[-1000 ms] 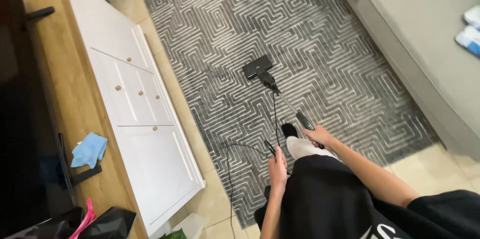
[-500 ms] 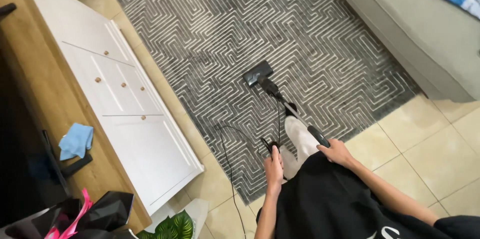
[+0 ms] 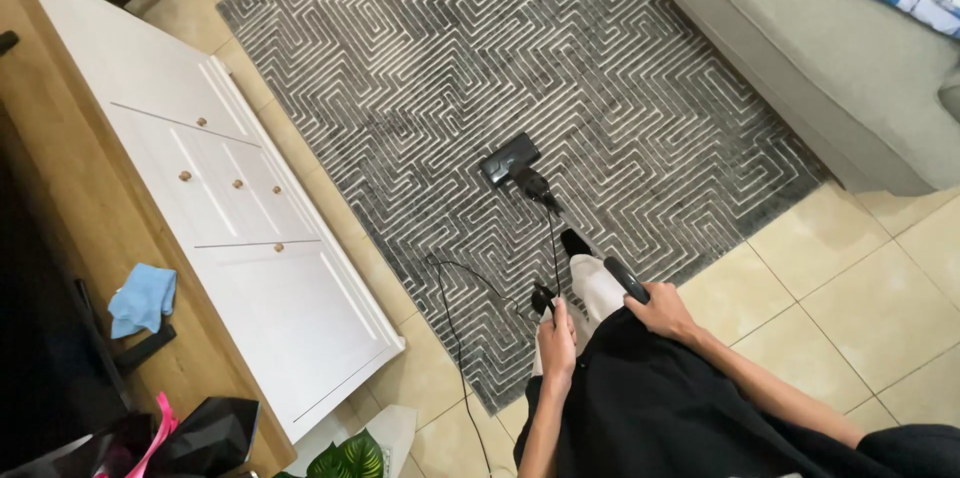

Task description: Vacuuming a patterned rug and wiping a wooden ledge in a hotel room.

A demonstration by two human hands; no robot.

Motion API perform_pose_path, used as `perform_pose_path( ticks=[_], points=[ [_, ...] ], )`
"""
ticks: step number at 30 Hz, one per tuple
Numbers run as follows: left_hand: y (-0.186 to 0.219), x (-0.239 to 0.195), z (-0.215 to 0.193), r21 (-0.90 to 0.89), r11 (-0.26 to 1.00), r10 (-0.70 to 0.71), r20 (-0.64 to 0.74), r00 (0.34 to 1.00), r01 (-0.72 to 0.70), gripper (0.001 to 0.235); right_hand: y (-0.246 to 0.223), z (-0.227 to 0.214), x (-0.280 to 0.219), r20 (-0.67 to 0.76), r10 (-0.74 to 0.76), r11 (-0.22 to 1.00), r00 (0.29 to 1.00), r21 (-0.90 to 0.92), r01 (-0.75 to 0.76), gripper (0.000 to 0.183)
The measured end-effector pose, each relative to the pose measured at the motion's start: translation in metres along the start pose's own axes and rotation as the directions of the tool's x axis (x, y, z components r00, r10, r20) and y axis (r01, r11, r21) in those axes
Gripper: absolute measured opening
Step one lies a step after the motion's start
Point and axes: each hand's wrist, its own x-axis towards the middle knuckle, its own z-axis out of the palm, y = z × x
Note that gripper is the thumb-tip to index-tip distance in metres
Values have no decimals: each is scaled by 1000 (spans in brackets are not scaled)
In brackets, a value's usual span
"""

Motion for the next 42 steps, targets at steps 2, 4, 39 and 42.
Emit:
perform_pose_path(
  ticks=[2, 4, 39, 42],
  points=[
    [2, 8, 2, -13, 1000, 14, -13, 1000, -14, 59, -12, 3, 23, 15, 7, 1000, 1000, -12, -6, 34],
    [5, 21, 6, -30, 999, 30, -26, 999, -31, 58, -29, 3, 50, 29, 11, 1000, 1000, -27, -10, 35],
    [27, 62, 56, -151, 977, 130, -143, 981, -152, 59, -84, 35, 171, 402, 89, 915, 911, 328, -234, 45],
    [23, 23, 51, -103, 990, 82, -115, 990, -94, 58, -54, 30, 129, 352, 111, 932, 929, 288, -220, 48]
  ],
)
